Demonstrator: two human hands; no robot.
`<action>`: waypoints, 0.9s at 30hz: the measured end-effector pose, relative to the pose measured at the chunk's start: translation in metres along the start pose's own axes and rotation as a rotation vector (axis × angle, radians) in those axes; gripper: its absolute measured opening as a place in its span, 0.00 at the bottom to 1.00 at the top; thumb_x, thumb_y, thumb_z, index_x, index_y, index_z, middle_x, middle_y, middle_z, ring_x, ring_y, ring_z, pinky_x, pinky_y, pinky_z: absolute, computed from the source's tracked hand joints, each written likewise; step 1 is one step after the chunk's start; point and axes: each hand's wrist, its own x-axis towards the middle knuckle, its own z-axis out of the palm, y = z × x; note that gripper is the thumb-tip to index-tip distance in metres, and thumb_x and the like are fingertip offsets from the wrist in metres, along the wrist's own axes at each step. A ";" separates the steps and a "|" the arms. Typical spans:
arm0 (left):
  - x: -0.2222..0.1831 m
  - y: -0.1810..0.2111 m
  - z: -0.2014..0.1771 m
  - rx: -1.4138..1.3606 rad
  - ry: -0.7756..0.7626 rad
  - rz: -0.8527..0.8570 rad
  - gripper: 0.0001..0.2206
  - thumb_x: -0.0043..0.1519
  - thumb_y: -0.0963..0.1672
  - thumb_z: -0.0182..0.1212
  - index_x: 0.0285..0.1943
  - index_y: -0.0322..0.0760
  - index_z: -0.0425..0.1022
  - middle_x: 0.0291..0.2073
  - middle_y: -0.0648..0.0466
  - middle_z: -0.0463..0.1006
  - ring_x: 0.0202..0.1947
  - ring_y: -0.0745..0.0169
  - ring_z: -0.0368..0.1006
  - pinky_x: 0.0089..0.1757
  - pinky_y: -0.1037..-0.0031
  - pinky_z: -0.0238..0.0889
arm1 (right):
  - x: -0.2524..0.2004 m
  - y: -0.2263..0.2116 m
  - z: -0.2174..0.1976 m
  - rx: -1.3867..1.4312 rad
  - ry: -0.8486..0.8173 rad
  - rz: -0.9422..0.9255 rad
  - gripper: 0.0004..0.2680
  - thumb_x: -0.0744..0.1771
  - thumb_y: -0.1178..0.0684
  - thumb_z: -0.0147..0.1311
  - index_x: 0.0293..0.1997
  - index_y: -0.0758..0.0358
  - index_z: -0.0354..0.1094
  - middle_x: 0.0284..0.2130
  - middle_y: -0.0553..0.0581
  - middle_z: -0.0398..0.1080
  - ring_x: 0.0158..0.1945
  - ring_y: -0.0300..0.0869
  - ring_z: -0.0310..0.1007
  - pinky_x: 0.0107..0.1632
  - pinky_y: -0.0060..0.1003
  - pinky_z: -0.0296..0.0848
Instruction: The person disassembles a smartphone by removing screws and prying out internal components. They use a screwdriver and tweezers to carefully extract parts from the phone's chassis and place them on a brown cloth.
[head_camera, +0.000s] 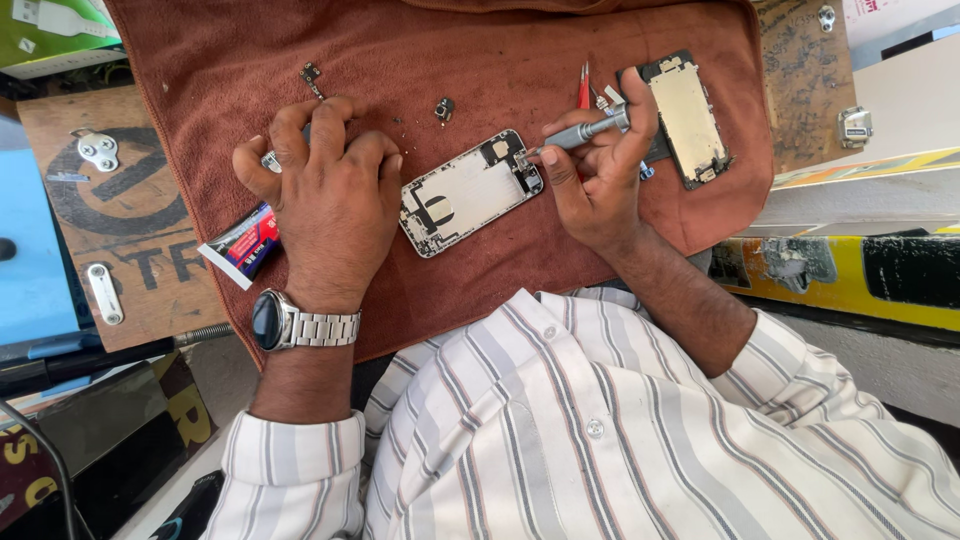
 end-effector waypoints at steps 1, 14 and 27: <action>0.000 0.000 0.002 0.027 0.008 0.014 0.04 0.67 0.47 0.68 0.40 0.48 0.82 0.61 0.58 0.72 0.68 0.52 0.58 0.63 0.47 0.37 | -0.001 -0.001 0.000 -0.006 0.000 -0.007 0.30 0.76 0.59 0.51 0.78 0.50 0.20 0.48 0.64 0.69 0.46 0.40 0.79 0.49 0.33 0.84; 0.061 0.052 0.035 -0.214 0.043 0.131 0.07 0.60 0.47 0.71 0.42 0.45 0.79 0.57 0.55 0.71 0.63 0.49 0.58 0.59 0.46 0.42 | 0.001 -0.004 0.002 -0.064 -0.014 -0.030 0.29 0.75 0.58 0.54 0.77 0.54 0.25 0.49 0.65 0.69 0.48 0.38 0.75 0.48 0.29 0.81; 0.089 0.071 0.052 -0.281 -0.090 0.149 0.05 0.56 0.46 0.72 0.39 0.51 0.85 0.57 0.57 0.72 0.62 0.48 0.59 0.58 0.37 0.39 | 0.025 -0.042 -0.001 -0.331 -0.100 -0.335 0.18 0.74 0.56 0.55 0.69 0.60 0.47 0.45 0.65 0.72 0.43 0.48 0.77 0.46 0.39 0.78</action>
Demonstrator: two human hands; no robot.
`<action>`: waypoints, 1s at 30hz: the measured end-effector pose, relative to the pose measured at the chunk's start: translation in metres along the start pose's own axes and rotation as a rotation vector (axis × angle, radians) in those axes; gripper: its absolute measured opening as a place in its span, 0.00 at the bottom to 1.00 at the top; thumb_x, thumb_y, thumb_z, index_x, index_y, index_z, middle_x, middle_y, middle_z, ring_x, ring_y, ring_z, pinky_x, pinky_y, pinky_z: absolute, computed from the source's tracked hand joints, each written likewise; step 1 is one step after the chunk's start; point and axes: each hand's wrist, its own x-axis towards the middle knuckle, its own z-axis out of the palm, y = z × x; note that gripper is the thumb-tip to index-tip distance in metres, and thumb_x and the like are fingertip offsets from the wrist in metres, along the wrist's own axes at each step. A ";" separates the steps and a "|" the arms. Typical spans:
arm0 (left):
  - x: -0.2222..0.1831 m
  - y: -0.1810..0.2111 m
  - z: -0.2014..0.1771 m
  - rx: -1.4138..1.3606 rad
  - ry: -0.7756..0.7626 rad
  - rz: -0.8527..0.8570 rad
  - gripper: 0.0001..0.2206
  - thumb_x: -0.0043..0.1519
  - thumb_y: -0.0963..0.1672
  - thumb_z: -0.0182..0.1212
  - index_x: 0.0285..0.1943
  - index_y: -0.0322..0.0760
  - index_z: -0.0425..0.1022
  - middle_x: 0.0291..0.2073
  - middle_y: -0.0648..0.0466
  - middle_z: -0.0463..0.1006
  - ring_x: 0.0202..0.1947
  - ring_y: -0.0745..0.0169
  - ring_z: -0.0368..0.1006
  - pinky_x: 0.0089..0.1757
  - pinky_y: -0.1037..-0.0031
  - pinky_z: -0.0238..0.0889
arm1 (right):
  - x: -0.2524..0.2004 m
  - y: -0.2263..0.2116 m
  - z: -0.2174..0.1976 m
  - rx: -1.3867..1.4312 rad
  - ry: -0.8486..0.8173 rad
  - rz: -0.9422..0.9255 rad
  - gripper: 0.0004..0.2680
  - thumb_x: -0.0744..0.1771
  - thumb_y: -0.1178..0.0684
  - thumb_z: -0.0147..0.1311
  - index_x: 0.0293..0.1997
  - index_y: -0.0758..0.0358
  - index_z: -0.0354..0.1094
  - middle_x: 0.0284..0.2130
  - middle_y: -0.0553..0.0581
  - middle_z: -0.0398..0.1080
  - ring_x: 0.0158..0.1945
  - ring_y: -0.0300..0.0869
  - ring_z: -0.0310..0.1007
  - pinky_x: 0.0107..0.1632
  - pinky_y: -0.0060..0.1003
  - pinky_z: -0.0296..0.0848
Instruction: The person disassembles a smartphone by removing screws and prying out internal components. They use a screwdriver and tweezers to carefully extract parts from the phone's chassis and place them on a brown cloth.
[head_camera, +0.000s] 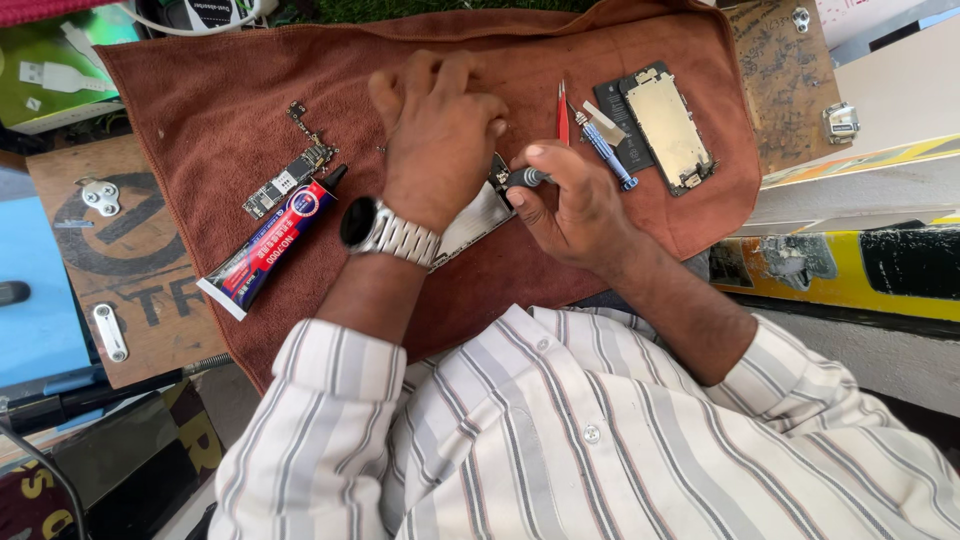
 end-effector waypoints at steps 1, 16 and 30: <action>-0.009 -0.001 -0.006 0.032 0.039 0.016 0.07 0.57 0.46 0.72 0.43 0.51 0.84 0.58 0.58 0.71 0.64 0.48 0.58 0.59 0.36 0.39 | 0.009 -0.006 -0.008 -0.099 -0.050 0.038 0.15 0.73 0.53 0.56 0.63 0.61 0.52 0.42 0.63 0.72 0.41 0.50 0.77 0.44 0.42 0.76; -0.078 0.021 -0.044 -0.052 -0.019 -0.087 0.36 0.51 0.59 0.77 0.61 0.36 0.75 0.63 0.50 0.66 0.67 0.46 0.55 0.61 0.43 0.41 | 0.068 -0.034 -0.040 -0.259 -0.385 0.171 0.07 0.70 0.54 0.60 0.42 0.64 0.65 0.27 0.56 0.72 0.31 0.51 0.75 0.35 0.46 0.71; -0.080 0.016 -0.039 -0.041 -0.048 -0.100 0.38 0.47 0.61 0.76 0.60 0.37 0.77 0.64 0.50 0.67 0.67 0.46 0.54 0.61 0.44 0.39 | 0.066 -0.033 -0.046 -0.388 -0.335 -0.057 0.12 0.58 0.61 0.58 0.42 0.63 0.66 0.30 0.58 0.69 0.36 0.52 0.72 0.40 0.47 0.71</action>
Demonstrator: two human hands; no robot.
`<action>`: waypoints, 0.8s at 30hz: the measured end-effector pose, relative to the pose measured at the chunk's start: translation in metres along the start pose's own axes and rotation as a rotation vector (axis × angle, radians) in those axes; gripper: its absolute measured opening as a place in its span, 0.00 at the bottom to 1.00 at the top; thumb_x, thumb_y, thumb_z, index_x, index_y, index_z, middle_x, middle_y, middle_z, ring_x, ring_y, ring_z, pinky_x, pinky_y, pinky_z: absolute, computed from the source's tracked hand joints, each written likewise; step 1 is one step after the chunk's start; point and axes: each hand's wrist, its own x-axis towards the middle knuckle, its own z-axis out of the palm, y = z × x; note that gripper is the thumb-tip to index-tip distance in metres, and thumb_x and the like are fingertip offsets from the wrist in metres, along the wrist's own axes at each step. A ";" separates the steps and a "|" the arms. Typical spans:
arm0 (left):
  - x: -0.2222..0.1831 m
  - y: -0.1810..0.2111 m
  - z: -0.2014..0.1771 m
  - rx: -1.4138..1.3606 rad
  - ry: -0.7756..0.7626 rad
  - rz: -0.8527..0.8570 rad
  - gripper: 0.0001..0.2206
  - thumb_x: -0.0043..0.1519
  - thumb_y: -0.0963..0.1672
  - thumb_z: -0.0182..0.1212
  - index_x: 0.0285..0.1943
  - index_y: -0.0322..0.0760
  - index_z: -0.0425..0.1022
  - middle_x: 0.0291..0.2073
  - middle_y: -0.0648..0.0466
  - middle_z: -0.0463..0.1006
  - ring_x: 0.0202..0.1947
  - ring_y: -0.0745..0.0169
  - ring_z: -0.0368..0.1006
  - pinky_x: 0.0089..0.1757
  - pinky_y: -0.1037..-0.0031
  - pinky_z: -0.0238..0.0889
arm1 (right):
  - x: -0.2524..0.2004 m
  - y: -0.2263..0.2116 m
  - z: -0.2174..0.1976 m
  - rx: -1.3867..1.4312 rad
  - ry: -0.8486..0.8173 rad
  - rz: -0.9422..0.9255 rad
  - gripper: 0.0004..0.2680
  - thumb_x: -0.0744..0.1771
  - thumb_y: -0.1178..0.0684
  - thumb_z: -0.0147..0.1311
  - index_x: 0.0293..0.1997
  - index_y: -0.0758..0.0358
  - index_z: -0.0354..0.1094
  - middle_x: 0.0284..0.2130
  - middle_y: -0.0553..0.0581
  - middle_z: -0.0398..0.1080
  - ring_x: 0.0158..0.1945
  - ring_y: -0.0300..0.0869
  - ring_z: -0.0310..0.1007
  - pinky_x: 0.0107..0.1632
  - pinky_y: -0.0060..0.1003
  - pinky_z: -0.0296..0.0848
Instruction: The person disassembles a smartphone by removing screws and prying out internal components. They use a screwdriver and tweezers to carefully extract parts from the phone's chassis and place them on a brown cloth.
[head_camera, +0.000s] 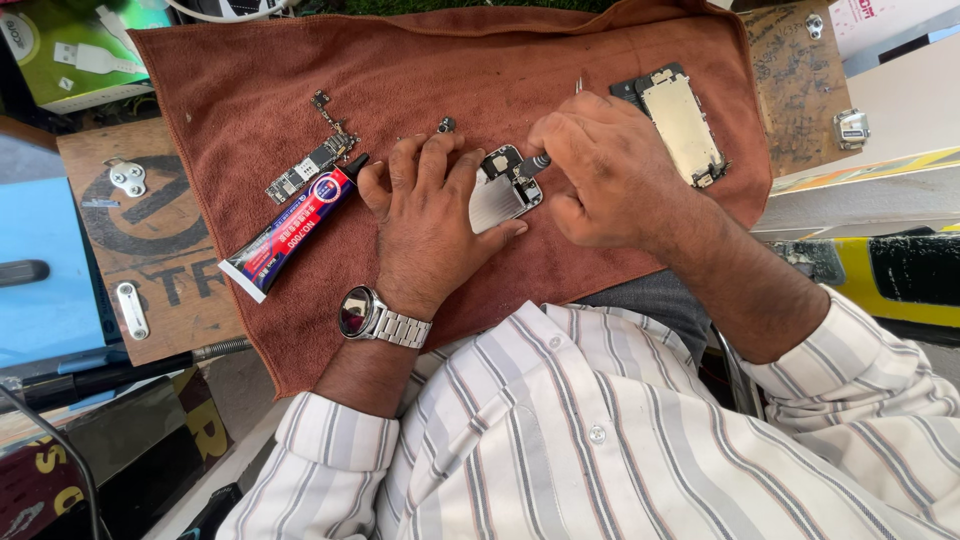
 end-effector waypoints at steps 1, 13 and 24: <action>-0.001 0.000 0.000 -0.010 0.000 0.001 0.38 0.46 0.61 0.76 0.60 0.37 0.77 0.64 0.50 0.67 0.67 0.46 0.54 0.61 0.45 0.39 | -0.001 0.000 0.001 0.032 -0.016 0.051 0.09 0.61 0.58 0.59 0.42 0.63 0.66 0.29 0.55 0.69 0.34 0.50 0.71 0.39 0.46 0.70; 0.000 -0.002 0.002 0.014 -0.014 -0.007 0.37 0.46 0.61 0.77 0.59 0.39 0.77 0.63 0.50 0.68 0.66 0.46 0.55 0.60 0.44 0.40 | -0.016 0.001 0.009 0.112 -0.024 0.089 0.09 0.68 0.58 0.60 0.49 0.61 0.63 0.38 0.55 0.72 0.38 0.46 0.75 0.42 0.43 0.74; -0.002 -0.001 0.000 -0.001 -0.015 -0.012 0.38 0.44 0.60 0.77 0.60 0.39 0.77 0.62 0.52 0.69 0.66 0.47 0.55 0.61 0.45 0.39 | -0.030 0.008 0.026 0.277 0.039 0.165 0.12 0.68 0.58 0.58 0.50 0.64 0.54 0.45 0.62 0.72 0.42 0.43 0.77 0.43 0.37 0.78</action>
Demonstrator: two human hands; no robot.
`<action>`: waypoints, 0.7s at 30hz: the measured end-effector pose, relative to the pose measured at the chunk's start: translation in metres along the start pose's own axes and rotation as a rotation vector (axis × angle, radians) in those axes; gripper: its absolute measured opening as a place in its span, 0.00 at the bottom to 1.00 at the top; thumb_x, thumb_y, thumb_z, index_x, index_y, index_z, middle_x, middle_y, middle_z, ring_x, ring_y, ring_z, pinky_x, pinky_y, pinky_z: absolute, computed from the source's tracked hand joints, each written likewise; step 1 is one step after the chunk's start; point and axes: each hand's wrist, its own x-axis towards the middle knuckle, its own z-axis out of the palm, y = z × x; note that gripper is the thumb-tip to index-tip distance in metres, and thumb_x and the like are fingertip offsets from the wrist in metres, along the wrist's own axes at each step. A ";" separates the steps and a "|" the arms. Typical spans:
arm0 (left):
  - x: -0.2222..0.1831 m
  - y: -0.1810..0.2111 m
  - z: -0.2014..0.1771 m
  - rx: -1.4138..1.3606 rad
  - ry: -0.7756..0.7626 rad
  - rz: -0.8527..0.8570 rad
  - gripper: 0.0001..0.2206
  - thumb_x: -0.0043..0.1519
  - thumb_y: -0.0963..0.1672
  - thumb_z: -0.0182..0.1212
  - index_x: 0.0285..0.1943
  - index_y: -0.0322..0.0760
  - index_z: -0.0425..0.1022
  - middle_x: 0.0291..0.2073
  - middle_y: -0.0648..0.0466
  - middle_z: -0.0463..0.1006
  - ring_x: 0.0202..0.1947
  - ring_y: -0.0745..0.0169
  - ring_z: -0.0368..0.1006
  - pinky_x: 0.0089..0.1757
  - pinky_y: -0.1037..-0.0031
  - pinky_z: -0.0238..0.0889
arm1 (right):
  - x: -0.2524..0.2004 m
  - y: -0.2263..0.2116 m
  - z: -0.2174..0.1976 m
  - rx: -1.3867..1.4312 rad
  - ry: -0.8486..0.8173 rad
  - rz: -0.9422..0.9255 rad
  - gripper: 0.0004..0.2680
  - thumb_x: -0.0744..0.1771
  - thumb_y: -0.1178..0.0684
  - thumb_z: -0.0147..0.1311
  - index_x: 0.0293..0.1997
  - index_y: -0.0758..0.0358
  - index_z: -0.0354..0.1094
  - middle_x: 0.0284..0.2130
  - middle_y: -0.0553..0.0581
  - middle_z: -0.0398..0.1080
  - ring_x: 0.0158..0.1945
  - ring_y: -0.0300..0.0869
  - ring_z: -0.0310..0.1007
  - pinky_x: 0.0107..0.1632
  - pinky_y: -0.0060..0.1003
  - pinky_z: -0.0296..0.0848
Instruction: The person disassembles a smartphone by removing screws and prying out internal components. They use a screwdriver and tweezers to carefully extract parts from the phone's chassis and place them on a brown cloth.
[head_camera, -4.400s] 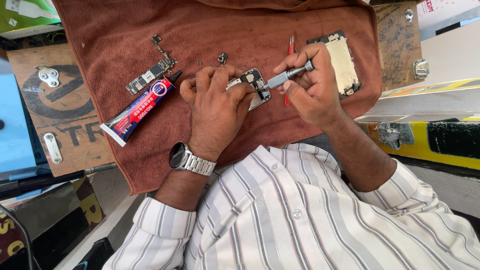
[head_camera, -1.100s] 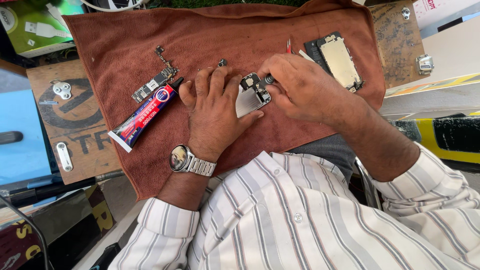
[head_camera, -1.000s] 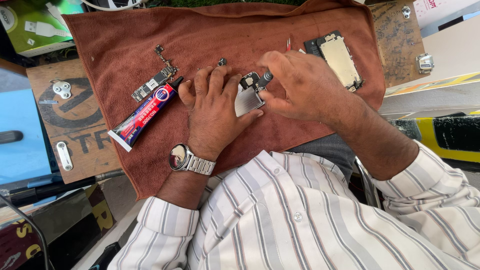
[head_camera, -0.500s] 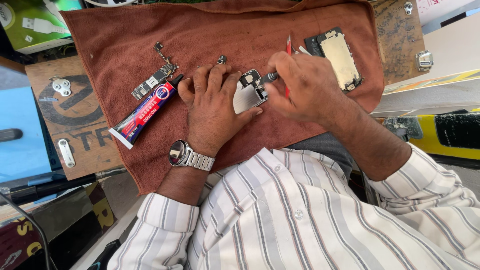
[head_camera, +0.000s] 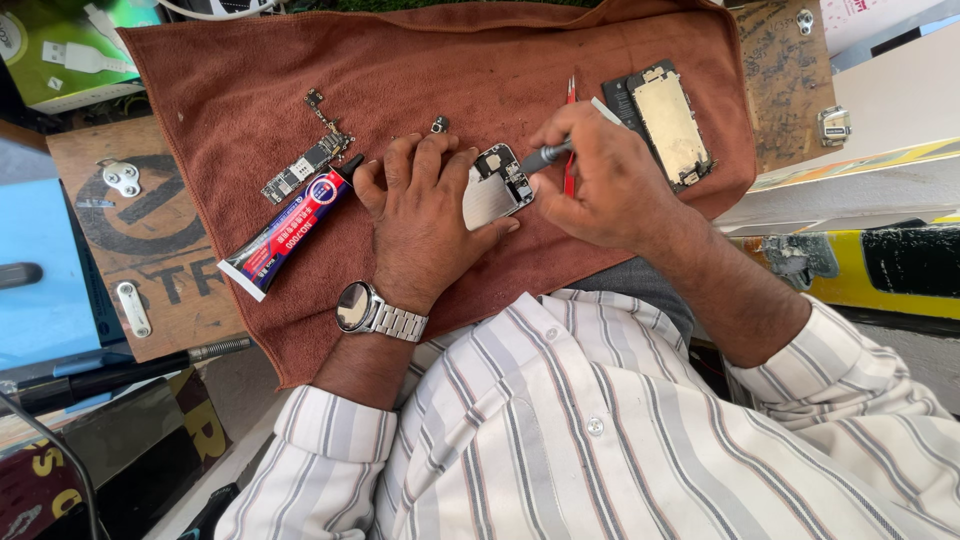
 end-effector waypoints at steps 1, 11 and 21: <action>0.001 0.000 0.001 0.006 0.003 0.006 0.38 0.44 0.60 0.77 0.59 0.38 0.77 0.62 0.51 0.69 0.66 0.46 0.55 0.61 0.45 0.39 | -0.005 0.004 0.002 0.127 0.043 0.130 0.12 0.69 0.59 0.57 0.51 0.64 0.53 0.44 0.61 0.72 0.40 0.41 0.75 0.40 0.35 0.76; 0.004 0.000 0.002 0.015 0.053 0.019 0.24 0.57 0.52 0.73 0.60 0.42 0.78 0.61 0.53 0.69 0.65 0.47 0.57 0.61 0.47 0.40 | -0.041 0.056 0.041 1.039 0.397 0.623 0.10 0.73 0.64 0.48 0.53 0.59 0.47 0.44 0.61 0.71 0.41 0.39 0.77 0.43 0.34 0.82; 0.036 0.020 0.009 0.241 -0.031 0.149 0.05 0.60 0.45 0.63 0.32 0.47 0.82 0.37 0.60 0.77 0.51 0.54 0.66 0.52 0.51 0.50 | -0.054 0.068 0.059 1.056 0.484 0.574 0.11 0.72 0.64 0.49 0.54 0.58 0.47 0.44 0.61 0.70 0.40 0.37 0.75 0.43 0.33 0.81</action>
